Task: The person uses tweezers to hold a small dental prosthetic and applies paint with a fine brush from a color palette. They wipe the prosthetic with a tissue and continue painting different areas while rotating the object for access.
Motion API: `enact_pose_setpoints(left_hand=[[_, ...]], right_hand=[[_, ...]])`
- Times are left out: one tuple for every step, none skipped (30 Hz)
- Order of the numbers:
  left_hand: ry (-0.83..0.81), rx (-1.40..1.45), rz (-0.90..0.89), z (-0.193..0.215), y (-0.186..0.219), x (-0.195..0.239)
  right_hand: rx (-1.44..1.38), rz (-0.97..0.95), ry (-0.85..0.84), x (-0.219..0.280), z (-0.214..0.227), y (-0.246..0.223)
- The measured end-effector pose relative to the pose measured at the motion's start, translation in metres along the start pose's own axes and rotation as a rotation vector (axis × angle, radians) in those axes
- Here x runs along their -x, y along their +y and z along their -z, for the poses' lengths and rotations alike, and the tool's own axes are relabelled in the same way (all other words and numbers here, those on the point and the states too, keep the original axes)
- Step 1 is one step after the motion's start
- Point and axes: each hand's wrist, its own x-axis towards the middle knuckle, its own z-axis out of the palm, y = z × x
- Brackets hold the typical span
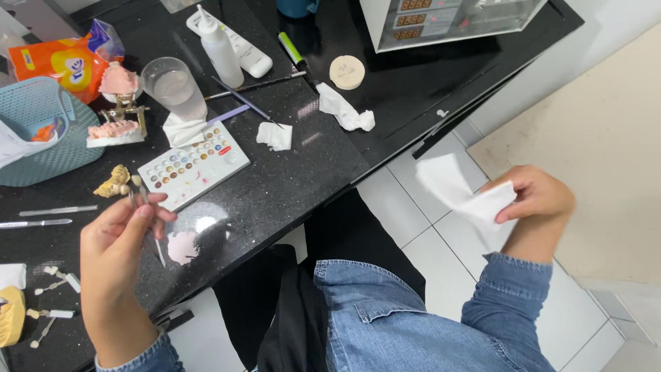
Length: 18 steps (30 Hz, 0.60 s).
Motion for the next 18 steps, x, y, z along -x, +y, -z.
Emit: enact_pose_setpoints(left_hand=[[-0.002,-0.010,-0.003,-0.002,-0.002,0.010],[-0.005,-0.022,-0.004,-0.005,-0.003,0.021],[-0.007,-0.035,-0.006,-0.006,-0.005,0.032],[0.004,-0.049,0.006,-0.008,-0.007,0.044],[0.015,-0.063,0.018,-0.007,-0.009,0.056],[0.030,-0.075,0.027,-0.008,-0.011,0.066],[0.035,-0.083,0.037,-0.008,-0.013,0.076],[0.044,-0.089,0.046,-0.009,-0.016,0.086],[0.052,-0.095,0.054,-0.010,-0.019,0.092],[0.048,-0.089,0.051,-0.012,-0.023,0.097],[0.044,-0.082,0.048,-0.015,-0.028,0.100],[0.036,-0.080,0.050,-0.017,-0.031,0.103],[0.031,-0.068,0.057,-0.019,-0.035,0.106],[0.028,-0.050,0.051,-0.025,-0.038,0.105],[0.024,-0.032,0.044,-0.029,-0.040,0.103],[0.026,-0.033,0.035,-0.033,-0.040,0.101],[0.027,-0.033,0.025,-0.036,-0.040,0.097],[0.032,-0.033,0.018,-0.038,-0.040,0.093]], right_hand=[[0.098,-0.078,-0.137,-0.022,-0.002,0.021],[0.206,-0.149,-0.287,-0.047,-0.008,0.046],[0.319,-0.217,-0.353,-0.069,-0.015,0.073],[0.450,-0.293,-0.242,-0.085,-0.021,0.101],[0.579,-0.391,-0.052,-0.096,-0.027,0.129],[0.678,-0.506,0.223,-0.104,-0.029,0.152],[0.768,-0.620,0.502,-0.107,-0.031,0.169],[0.851,-0.729,0.786,-0.109,-0.030,0.176],[0.872,-0.616,0.895,-0.112,-0.038,0.181],[0.889,-0.499,0.999,-0.117,-0.057,0.182],[0.902,-0.380,1.100,-0.119,-0.077,0.182],[1.055,-0.084,1.079,-0.121,-0.106,0.175],[0.841,-0.132,0.821,-0.121,-0.145,0.165],[0.681,-0.165,0.574,-0.120,-0.171,0.151],[0.523,-0.151,0.237,-0.118,-0.192,0.136],[0.389,-0.069,-0.015,-0.112,-0.203,0.123],[0.240,-0.032,-0.225,-0.103,-0.207,0.111],[0.150,-0.040,-0.346,-0.096,-0.203,0.101]])
